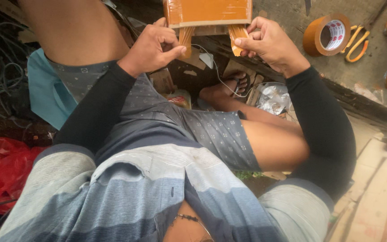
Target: The person sits on the ground and tapes a cardboard box with brown packing tape. They pull tape from a roll, press it onto the box, and smooth it down. The box is rotated to apply tape to multiple sides.
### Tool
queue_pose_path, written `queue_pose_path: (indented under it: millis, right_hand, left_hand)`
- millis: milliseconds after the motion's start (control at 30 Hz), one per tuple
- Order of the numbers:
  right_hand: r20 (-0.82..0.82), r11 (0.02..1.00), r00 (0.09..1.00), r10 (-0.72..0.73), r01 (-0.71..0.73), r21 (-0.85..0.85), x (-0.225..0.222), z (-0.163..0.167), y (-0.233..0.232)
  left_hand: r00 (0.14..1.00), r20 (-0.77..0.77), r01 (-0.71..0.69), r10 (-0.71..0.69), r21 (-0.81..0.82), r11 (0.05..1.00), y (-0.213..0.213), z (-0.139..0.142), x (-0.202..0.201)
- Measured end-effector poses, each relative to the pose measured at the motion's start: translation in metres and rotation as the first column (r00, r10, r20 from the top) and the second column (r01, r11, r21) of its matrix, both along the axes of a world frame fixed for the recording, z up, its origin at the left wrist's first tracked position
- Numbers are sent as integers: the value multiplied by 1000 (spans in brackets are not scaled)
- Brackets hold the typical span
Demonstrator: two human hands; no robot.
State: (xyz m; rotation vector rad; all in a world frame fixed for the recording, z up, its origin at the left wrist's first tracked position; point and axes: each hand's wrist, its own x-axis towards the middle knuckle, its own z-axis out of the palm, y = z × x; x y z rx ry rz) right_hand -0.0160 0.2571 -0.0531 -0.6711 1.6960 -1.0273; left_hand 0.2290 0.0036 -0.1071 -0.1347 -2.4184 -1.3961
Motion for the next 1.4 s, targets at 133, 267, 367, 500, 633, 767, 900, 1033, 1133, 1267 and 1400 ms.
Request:
queue_pose_path:
  millis: [133,267,367,500,633,767,900,1033,1133,1267,1400]
  right_hand:
    - [-19,997,997,75,-75,-7,-3,7,2]
    - [28,993,993,114,-114,-7,-8,13,3]
    - [40,996,995,94,-94,1,-4,13,2]
    - [99,997,994,-39,45,-66,8,5,3]
    - [232,987,963,-137,152,-48,10,-2,9]
    - [254,985,956,-144,164,-58,8,-3,10]
    - [263,987,955,-136,153,-45,10,0,7]
    - [283,982,947,-152,176,-62,13,-1,6]
    - [311,979,936,-165,194,-63,13,-3,6]
    - [329,979,931,-160,193,-71,13,-6,7]
    - [298,981,943,-148,177,-75,14,-5,8]
  left_hand:
    - [996,67,47,-55,127,991,-4,2,2]
    - [992,66,93,-105,165,982,-10,8,3]
    - [993,91,59,-71,120,991,-6,6,4]
    - [855,491,-299,166,208,931,19,-21,15]
    - [841,458,-425,-289,889,171,41,-64,40]
    - [739,508,-567,-442,824,1,75,-89,38]
    - [807,589,-556,43,732,393,101,-91,4]
    - [903,315,-429,291,656,621,92,-88,-20]
    - [921,228,-381,316,696,609,88,-90,-25]
    - [947,144,-290,286,763,578,91,-101,-33]
    - [975,11,-63,220,972,228,86,-111,-50]
